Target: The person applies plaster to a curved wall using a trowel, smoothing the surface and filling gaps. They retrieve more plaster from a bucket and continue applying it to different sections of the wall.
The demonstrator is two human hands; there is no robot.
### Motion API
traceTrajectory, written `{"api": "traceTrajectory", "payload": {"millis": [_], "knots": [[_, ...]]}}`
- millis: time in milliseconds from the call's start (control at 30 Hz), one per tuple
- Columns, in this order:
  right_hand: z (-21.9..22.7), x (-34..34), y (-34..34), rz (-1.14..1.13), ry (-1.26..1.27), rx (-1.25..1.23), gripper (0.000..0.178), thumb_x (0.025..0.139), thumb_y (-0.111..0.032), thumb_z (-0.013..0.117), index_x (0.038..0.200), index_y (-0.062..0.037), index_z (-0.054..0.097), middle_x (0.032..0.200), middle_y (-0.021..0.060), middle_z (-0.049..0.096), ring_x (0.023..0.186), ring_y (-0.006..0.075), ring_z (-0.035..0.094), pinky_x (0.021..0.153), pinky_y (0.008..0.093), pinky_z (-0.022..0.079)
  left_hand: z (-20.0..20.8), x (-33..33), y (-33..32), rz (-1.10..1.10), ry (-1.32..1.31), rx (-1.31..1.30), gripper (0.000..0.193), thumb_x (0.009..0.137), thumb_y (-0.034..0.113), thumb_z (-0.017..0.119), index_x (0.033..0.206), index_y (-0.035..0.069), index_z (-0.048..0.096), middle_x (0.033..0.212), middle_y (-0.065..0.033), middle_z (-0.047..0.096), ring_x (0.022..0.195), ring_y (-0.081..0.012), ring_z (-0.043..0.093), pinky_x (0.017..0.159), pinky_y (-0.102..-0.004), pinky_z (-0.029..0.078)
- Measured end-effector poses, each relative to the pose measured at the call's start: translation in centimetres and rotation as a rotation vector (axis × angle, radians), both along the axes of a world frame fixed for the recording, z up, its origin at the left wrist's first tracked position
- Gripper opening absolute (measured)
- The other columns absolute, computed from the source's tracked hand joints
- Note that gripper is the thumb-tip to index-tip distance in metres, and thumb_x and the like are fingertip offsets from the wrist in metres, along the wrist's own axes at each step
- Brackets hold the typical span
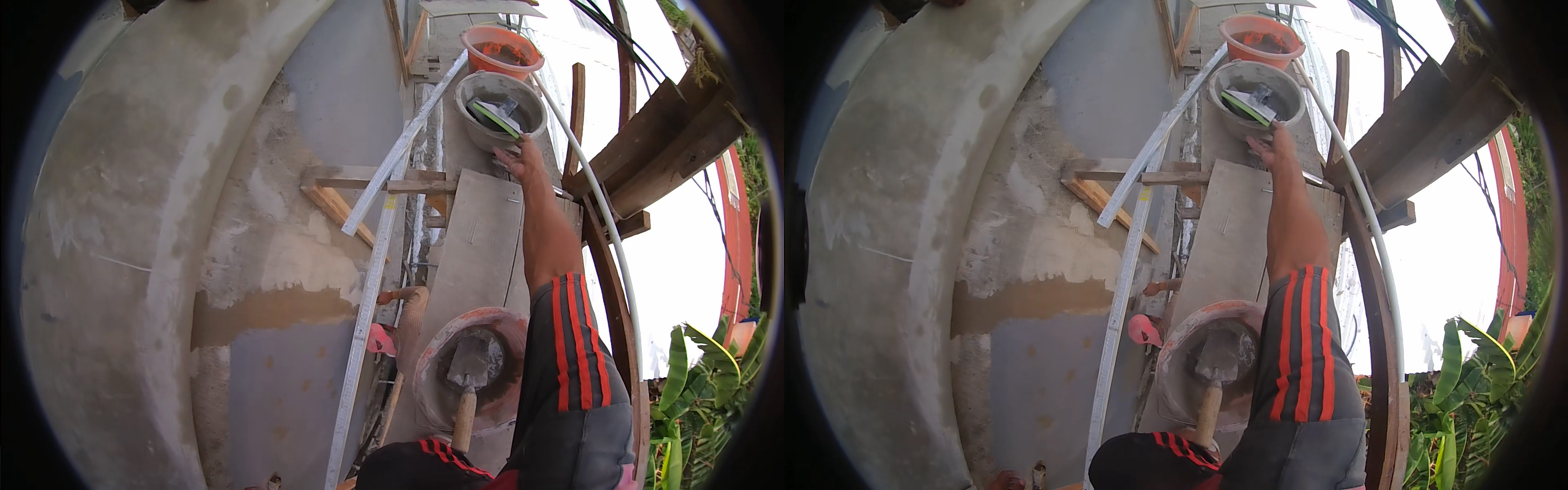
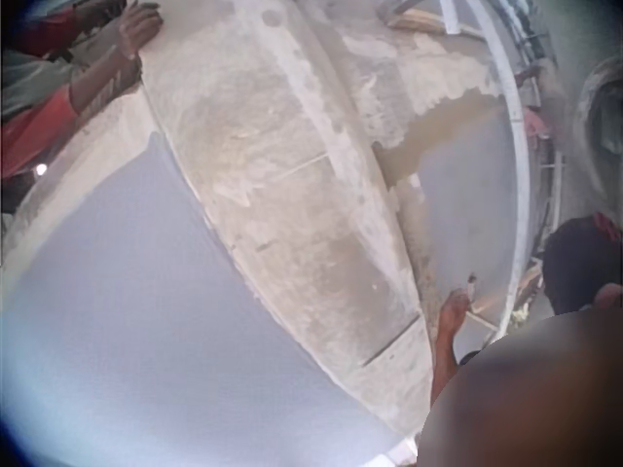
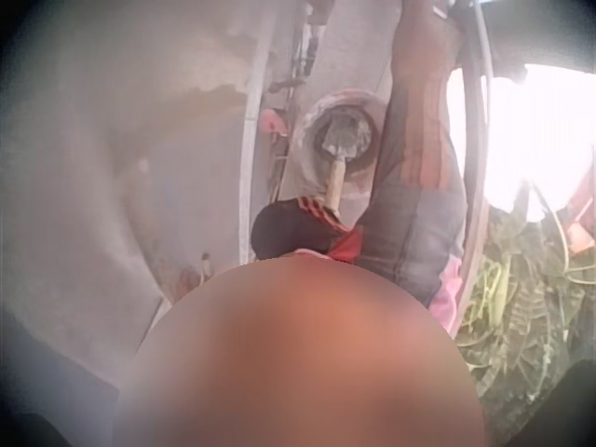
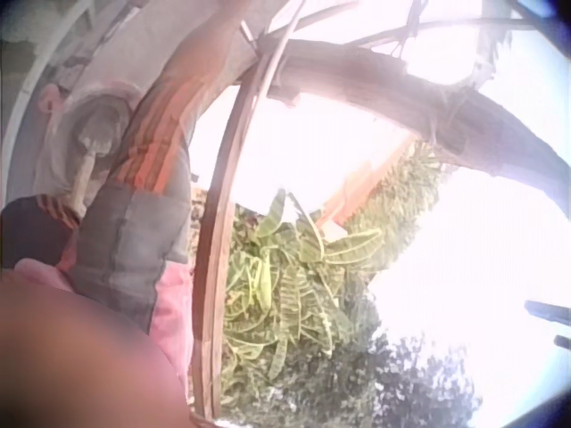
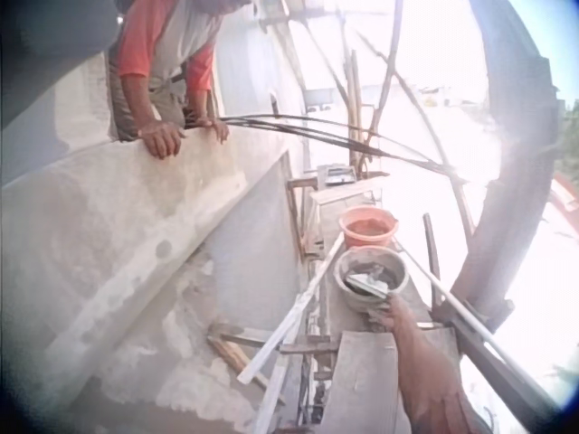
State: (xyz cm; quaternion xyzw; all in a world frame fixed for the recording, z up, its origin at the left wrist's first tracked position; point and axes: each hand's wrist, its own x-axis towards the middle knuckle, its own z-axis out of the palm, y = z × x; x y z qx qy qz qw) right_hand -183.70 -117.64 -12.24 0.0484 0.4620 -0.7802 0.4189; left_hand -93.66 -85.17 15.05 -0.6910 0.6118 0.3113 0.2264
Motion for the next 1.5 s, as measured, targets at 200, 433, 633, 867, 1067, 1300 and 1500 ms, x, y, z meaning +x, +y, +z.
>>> {"api": "traceTrajectory", "payload": {"millis": [200, 433, 633, 867, 1067, 1300, 1500], "knots": [[-0.4, -2.1, -2.5, -0.119, 0.084, -0.188, 0.049, 0.11, -0.014, 0.055, 0.151, 0.0079, 0.037, 0.153, 0.0296, 0.047, 0.138, 0.0476, 0.054, 0.111, 0.0608, 0.059, -3.1, 6.2, 4.7, -0.026, 0.083, -0.059, 0.032, 0.106, 0.026, 0.062, 0.128, 0.003, 0.069, 0.116, -0.0254, 0.074, 0.111, -0.0462, 0.07, 0.094, -0.0516, 0.056], [2.3, 1.3, -0.1, -0.139, 0.06, -0.106, 0.04, 0.103, -0.003, 0.055, 0.139, 0.0109, 0.045, 0.144, 0.0263, 0.051, 0.121, 0.041, 0.066, 0.098, 0.056, 0.069, -3.9, 8.5, 8.4, 0.238, 0.075, 0.016, 0.033, 0.109, 0.03, 0.062, 0.126, 0.003, 0.068, 0.114, -0.023, 0.073, 0.099, -0.0335, 0.07, 0.087, -0.0473, 0.056], [8.1, 4.4, 8.4, -0.07, 0.191, -0.184, 0.04, 0.105, -0.007, 0.056, 0.138, 0.0131, 0.044, 0.141, 0.0267, 0.052, 0.122, 0.041, 0.065, 0.103, 0.0525, 0.067, -4.9, 10.2, 9.8, 0.27, 0.159, 0.026, 0.044, 0.112, 0.037, 0.057, 0.133, 0.0, 0.066, 0.121, -0.0239, 0.07, 0.107, -0.0398, 0.065, 0.095, -0.0476, 0.053], [10.6, 8.4, 25.2, -0.041, 0.202, -0.046, 0.047, 0.103, -0.009, 0.058, 0.14, 0.014, 0.043, 0.14, 0.0296, 0.057, 0.118, 0.0442, 0.07, 0.101, 0.0458, 0.068, -9.5, 10.1, 10.0, -0.099, 0.033, 0.085, 0.054, 0.111, 0.04, 0.058, 0.144, -0.002, 0.061, 0.144, -0.0304, 0.061, 0.138, -0.049, 0.053, 0.118, -0.0504, 0.044], [5.8, 15.0, 32.9, -0.052, 0.084, 0.055, 0.033, 0.104, -0.014, 0.057, 0.128, 0.0078, 0.051, 0.139, 0.0289, 0.057, 0.117, 0.0427, 0.069, 0.101, 0.0484, 0.066, -11.2, 11.2, 13.6, 0.186, 0.163, 0.005, 0.054, 0.099, 0.045, 0.074, 0.129, 0.0, 0.069, 0.124, -0.0235, 0.073, 0.117, -0.0374, 0.07, 0.102, -0.0449, 0.054], [1.5, 13.2, 42.2, 0.148, 0.214, 0.201, 0.046, 0.117, -0.013, 0.039, 0.159, 0.0065, 0.034, 0.157, 0.0285, 0.043, 0.144, 0.0396, 0.053, 0.119, 0.0429, 0.056, -6.0, 9.7, 10.1, 0.123, 0.214, -0.02, 0.051, 0.102, 0.048, 0.07, 0.123, 0.002, 0.068, 0.117, -0.0254, 0.075, 0.113, -0.0422, 0.072, 0.095, -0.0489, 0.055], [7.6, 15.1, 36.9, 0.201, 0.449, 0.623, 0.047, 0.114, -0.038, 0.056, 0.141, 0.0006, 0.06, 0.127, 0.0109, 0.064, 0.11, 0.0208, 0.065, 0.082, 0.0252, 0.057, -10.9, 13.7, 13.7, 0.196, 0.332, 0.123, 0.051, 0.103, 0.051, 0.067, 0.12, 0.002, 0.072, 0.111, -0.0151, 0.079, 0.109, -0.034, 0.074, 0.096, -0.0444, 0.056]]}}
